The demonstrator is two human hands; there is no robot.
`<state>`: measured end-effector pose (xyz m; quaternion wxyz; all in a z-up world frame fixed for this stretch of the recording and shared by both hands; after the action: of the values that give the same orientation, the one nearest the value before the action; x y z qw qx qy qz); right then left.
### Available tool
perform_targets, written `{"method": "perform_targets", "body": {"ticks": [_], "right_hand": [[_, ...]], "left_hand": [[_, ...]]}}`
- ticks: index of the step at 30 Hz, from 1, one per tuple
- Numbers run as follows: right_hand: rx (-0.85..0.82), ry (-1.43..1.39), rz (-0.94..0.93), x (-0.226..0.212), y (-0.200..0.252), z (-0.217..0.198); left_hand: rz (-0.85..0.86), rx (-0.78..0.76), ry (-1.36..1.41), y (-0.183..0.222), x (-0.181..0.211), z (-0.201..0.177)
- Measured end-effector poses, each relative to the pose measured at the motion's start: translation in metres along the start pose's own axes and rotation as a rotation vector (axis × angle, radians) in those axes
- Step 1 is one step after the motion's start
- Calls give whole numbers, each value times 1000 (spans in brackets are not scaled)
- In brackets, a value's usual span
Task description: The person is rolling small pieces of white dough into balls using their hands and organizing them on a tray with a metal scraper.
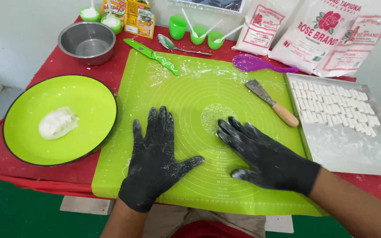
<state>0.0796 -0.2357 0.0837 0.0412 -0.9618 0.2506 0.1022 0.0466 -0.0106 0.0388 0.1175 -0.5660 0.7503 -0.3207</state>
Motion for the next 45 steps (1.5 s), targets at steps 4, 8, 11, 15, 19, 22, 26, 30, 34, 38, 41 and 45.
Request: {"method": "perform_targets", "body": {"ticks": [4,8,11,15,19,22,26,30,34,38,41,45], "right_hand": [[55,48,-27,-7,28,-21],[192,98,1,-7,22,-33],[40,-43,75,7,-16,-13],[-22,-39,74,22,-83,15],[63,28,-73,43,-169,29],[134,-25,-143,51,-225,27],[203,-161,-53,50,-265,-2],[317,-59,-120,46,-226,-8],[100,52,-93,32,-156,10],[3,16,-28,14,-71,7],[-31,41,-14,5,-17,8],[53,102,-34,-11,29,-14]], "left_hand": [[8,27,9,-2,1,-5],[15,18,6,0,1,-4],[6,8,20,1,0,-1],[7,24,29,1,0,-4],[6,35,33,3,-1,-1],[-16,6,50,4,-3,2],[-37,-22,78,4,-4,4],[-38,-52,80,2,-4,3],[-29,6,74,3,-4,5],[0,18,29,3,-1,0],[4,14,12,1,-1,-1],[2,-9,22,1,0,1]]}}
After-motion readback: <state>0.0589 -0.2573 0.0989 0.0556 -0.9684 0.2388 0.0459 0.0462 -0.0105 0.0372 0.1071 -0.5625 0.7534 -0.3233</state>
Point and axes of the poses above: each hand's wrist, its own y-axis away from the middle knuckle, its own z-axis out of the palm, x = y × z, the point moved 6 cm from there along -y, towards the middle knuckle, and after that the axes turned 1 degree about x, right-handed, at the moved point
